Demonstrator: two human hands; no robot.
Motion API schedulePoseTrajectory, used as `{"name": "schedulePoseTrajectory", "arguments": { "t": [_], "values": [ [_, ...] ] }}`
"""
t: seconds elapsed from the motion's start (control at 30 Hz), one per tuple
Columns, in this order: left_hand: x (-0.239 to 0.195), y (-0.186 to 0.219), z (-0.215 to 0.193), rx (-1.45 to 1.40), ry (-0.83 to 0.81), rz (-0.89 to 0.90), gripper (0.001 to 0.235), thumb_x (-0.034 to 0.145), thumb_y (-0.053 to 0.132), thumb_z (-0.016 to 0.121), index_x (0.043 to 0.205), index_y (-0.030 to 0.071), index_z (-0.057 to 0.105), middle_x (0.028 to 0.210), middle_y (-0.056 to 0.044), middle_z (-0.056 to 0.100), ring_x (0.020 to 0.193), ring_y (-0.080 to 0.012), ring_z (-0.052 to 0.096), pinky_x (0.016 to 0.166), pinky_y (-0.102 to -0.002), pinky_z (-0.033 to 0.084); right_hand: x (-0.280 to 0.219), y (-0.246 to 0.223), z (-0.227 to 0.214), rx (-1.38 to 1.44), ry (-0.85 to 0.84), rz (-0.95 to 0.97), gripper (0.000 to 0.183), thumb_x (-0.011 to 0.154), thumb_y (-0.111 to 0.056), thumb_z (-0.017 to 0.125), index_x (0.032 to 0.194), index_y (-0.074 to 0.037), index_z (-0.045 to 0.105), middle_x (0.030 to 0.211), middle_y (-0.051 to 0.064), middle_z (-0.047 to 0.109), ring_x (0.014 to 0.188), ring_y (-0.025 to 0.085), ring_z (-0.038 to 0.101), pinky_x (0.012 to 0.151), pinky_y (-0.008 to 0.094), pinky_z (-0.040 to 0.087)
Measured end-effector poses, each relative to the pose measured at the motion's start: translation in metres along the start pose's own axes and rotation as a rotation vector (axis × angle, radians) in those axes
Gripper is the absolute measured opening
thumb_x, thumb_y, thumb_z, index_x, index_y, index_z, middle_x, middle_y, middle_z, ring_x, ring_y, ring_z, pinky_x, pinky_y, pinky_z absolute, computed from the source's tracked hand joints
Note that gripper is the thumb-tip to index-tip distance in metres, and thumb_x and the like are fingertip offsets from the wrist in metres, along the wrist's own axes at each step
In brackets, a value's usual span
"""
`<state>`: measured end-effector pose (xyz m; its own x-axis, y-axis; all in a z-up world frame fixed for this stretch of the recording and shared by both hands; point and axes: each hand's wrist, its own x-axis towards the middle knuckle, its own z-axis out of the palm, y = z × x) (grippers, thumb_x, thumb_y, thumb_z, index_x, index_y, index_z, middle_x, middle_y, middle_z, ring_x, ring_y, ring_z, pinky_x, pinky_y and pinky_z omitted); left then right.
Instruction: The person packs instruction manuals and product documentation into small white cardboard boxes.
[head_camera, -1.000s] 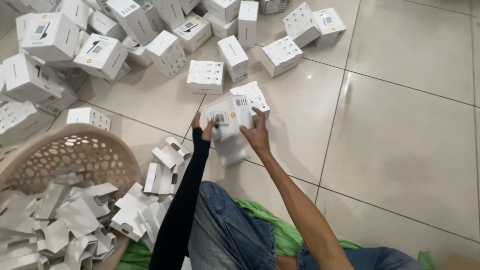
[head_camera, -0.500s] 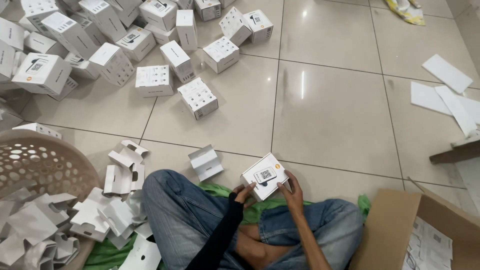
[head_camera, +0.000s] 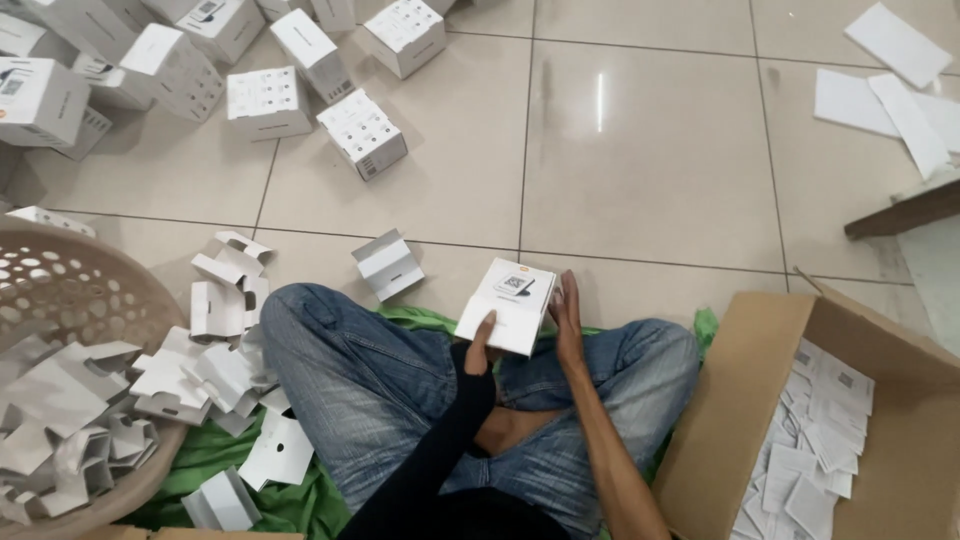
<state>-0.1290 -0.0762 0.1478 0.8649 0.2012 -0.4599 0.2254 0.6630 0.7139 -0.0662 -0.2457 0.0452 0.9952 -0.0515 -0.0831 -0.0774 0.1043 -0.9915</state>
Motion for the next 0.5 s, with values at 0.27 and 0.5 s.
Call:
{"name": "schedulePoseTrajectory", "arguments": {
  "t": [0.27, 0.5],
  "values": [
    [0.090, 0.053, 0.061, 0.482, -0.721, 0.516, 0.059, 0.094, 0.011, 0.064, 0.152, 0.004, 0.050, 0.158, -0.021, 0.049, 0.149, -0.0356, 0.044, 0.122, -0.047, 0.037, 0.002, -0.019, 0.002, 0.037, 0.043, 0.054, 0.067, 0.105, -0.044, 0.043, 0.163, -0.019, 0.021, 0.169, 0.010, 0.024, 0.153, 0.031, 0.031, 0.117, 0.047, 0.036],
    [0.194, 0.060, 0.100, 0.907, -0.644, 0.775, 0.067, 0.090, 0.010, 0.066, 0.154, 0.010, 0.049, 0.158, -0.018, 0.050, 0.147, -0.0356, 0.049, 0.121, -0.045, 0.040, 0.000, -0.006, 0.004, -0.021, 0.064, 0.035, 0.058, 0.106, -0.038, 0.046, 0.158, -0.014, 0.038, 0.163, 0.010, 0.039, 0.146, 0.031, 0.045, 0.114, 0.044, 0.042]
  ]
}}
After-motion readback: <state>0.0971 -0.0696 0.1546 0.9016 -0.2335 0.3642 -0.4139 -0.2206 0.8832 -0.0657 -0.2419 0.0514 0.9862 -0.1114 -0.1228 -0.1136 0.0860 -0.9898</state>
